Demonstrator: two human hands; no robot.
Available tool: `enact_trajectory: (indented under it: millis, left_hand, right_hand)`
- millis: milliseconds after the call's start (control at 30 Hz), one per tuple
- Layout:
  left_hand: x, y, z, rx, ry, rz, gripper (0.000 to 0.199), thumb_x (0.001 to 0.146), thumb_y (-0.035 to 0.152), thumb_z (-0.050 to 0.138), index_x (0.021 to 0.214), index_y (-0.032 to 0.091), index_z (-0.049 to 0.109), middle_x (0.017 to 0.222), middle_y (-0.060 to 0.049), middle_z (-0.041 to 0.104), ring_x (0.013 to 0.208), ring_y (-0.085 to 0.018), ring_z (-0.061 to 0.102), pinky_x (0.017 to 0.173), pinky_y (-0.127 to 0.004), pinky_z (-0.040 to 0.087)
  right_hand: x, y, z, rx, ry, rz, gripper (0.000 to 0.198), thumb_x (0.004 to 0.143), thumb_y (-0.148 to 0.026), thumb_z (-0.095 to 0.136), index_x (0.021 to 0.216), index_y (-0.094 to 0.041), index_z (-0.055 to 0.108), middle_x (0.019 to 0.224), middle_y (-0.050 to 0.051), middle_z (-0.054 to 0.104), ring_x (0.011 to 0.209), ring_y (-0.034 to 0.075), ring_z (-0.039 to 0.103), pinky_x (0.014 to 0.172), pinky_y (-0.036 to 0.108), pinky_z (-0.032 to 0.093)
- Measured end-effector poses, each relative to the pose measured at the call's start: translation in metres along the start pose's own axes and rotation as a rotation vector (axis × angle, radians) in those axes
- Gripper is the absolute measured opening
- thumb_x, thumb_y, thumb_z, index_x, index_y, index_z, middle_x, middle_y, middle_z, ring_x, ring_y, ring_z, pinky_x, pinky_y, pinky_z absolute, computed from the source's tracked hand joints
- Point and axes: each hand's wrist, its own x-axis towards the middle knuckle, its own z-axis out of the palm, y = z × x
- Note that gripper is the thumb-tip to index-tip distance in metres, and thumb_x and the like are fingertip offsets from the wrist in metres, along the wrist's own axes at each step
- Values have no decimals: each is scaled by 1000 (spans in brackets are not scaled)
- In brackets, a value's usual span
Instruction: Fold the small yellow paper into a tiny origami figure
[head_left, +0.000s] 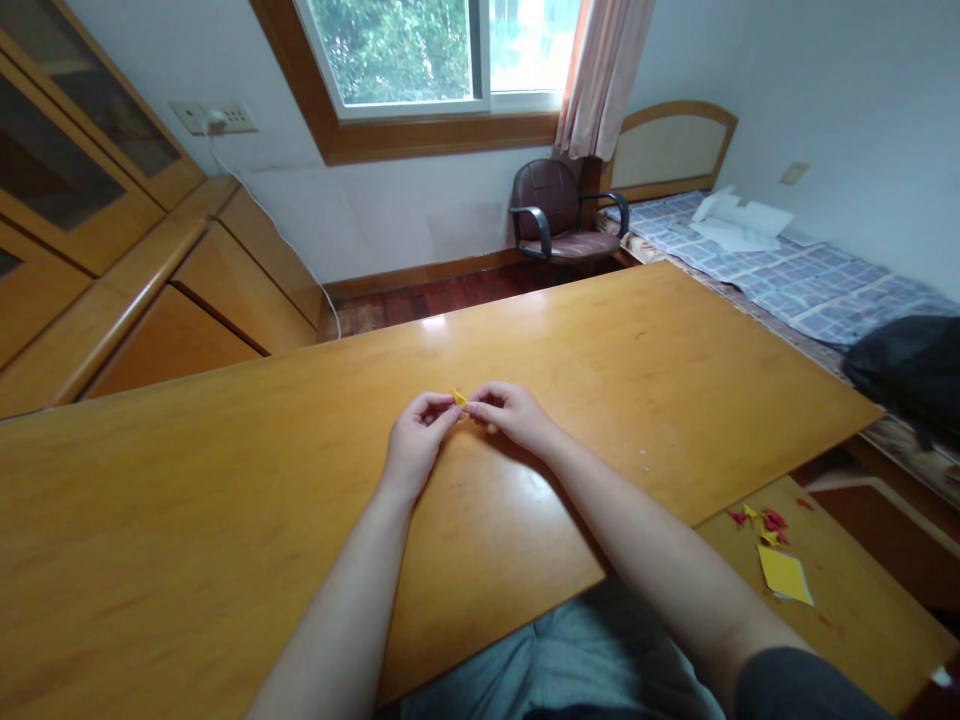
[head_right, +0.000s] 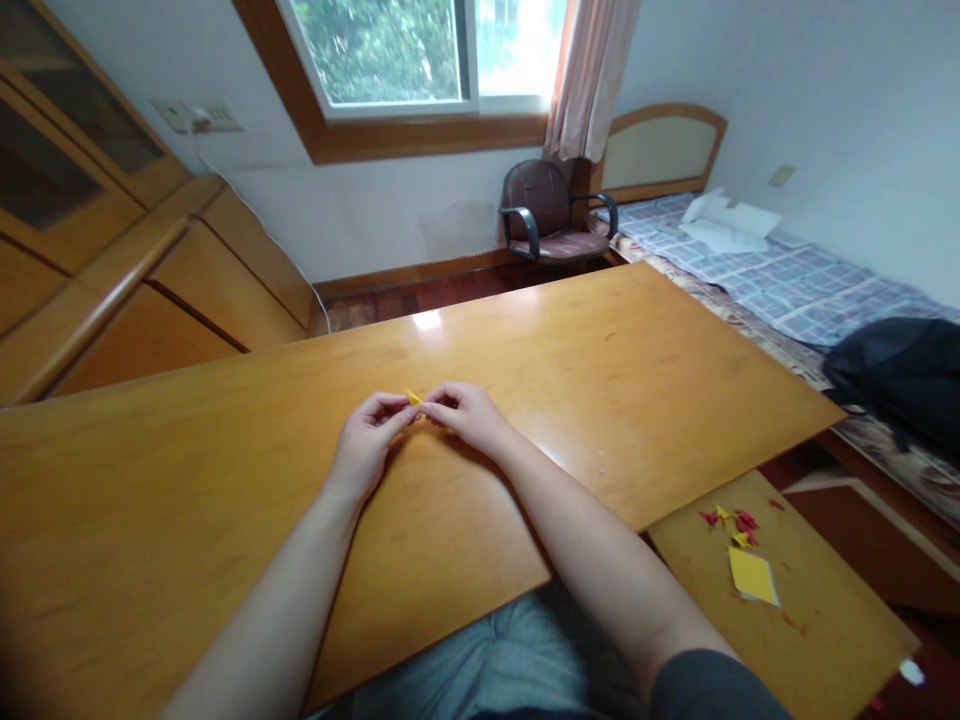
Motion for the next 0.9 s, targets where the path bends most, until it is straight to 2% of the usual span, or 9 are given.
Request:
enact_trajectory:
  millis: [367, 900]
  left_hand:
    - [-2, 3, 4, 105, 39, 47, 29, 70, 40, 80, 86, 19, 69, 85, -2, 70, 81, -17, 65, 80, -29, 50]
    - [0, 3, 4, -79, 90, -37, 25, 65, 35, 84, 78, 18, 72, 83, -2, 73, 80, -17, 65, 81, -30, 50]
  right_hand:
    - [-3, -3, 1, -62, -5, 7, 29, 80, -42, 70, 80, -13, 68, 65, 0, 64, 58, 10, 55, 55, 21, 43]
    - [-4, -4, 2, -120, -3, -31, 27, 82, -40, 68, 85, -14, 71, 67, 0, 65, 60, 11, 56, 56, 22, 43]
